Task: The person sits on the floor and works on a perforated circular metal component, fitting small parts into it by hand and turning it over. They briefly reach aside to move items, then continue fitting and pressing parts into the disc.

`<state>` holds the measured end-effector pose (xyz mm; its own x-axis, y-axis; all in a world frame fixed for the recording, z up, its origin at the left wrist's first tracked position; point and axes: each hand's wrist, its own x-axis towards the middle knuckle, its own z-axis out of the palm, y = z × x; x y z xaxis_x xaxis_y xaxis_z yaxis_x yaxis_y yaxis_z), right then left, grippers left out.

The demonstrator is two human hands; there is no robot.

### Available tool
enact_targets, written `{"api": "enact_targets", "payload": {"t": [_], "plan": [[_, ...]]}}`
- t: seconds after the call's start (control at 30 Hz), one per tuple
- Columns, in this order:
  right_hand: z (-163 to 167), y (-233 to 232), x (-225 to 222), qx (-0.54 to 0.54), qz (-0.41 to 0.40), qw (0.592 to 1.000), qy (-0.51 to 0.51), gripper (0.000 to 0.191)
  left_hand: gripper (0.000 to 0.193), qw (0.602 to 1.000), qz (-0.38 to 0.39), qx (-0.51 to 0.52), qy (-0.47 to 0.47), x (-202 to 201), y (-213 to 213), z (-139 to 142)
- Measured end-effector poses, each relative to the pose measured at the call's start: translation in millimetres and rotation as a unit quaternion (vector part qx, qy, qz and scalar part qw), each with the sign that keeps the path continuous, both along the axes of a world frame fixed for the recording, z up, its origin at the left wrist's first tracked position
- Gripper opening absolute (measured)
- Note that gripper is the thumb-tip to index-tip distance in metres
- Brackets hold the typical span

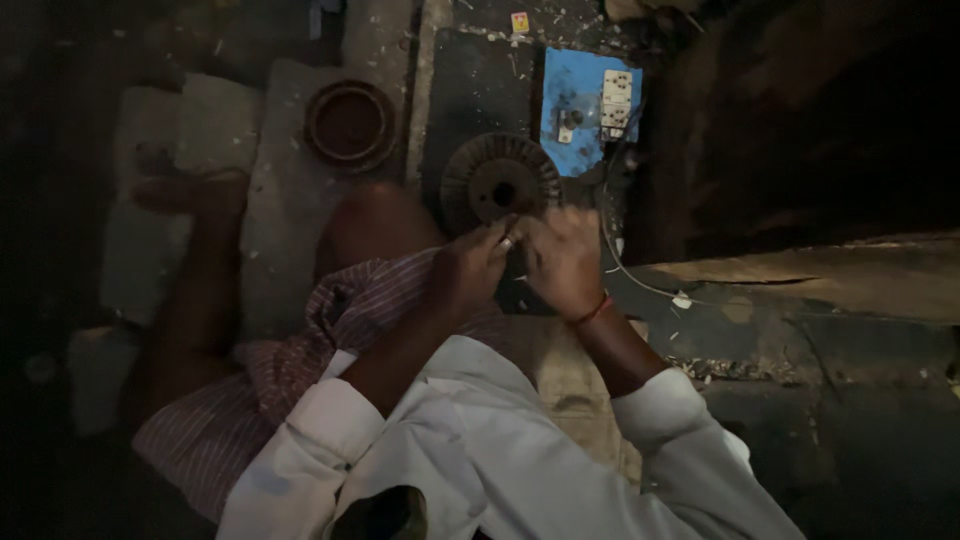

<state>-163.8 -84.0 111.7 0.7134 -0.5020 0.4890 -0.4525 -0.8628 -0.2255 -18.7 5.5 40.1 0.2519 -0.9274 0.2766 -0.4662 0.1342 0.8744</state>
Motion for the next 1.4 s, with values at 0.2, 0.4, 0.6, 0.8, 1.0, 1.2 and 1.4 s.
{"api": "enact_targets", "payload": {"t": [0.2,0.4,0.6,0.8,1.0,1.2,1.4], "plan": [[-38.3,-29.0,-39.2,0.209,-0.104,0.954,-0.189,0.006,0.047,0.999,-0.005,0.033,0.004,4.6,2.7,9.6],[-95.2,-33.9,-107.8,0.269,-0.213,0.917,-0.203,0.008,0.044,0.951,0.033,0.302,0.061,2.9,-6.1,-45.0],[-118.8,-23.6,-162.8,0.22,-0.284,0.921,-0.153,0.017,0.059,0.942,0.121,0.174,0.261,27.6,-17.8,-107.9],[-112.5,-25.9,-168.9,0.23,-0.287,0.888,-0.274,0.01,0.074,0.807,0.046,0.174,0.563,28.8,-19.2,-88.7],[-95.4,-2.1,-138.3,0.363,-0.234,0.845,-0.316,0.008,0.076,0.773,0.048,0.298,0.558,11.6,-66.6,-78.5],[-76.4,8.0,-119.9,0.368,-0.13,0.875,-0.288,0.009,0.084,0.777,0.006,0.29,0.559,18.5,-85.9,-78.9],[-87.4,-4.0,-97.5,0.341,-0.133,0.898,-0.244,0.01,0.091,0.776,0.047,0.422,0.466,31.2,-97.2,-73.7]]}}
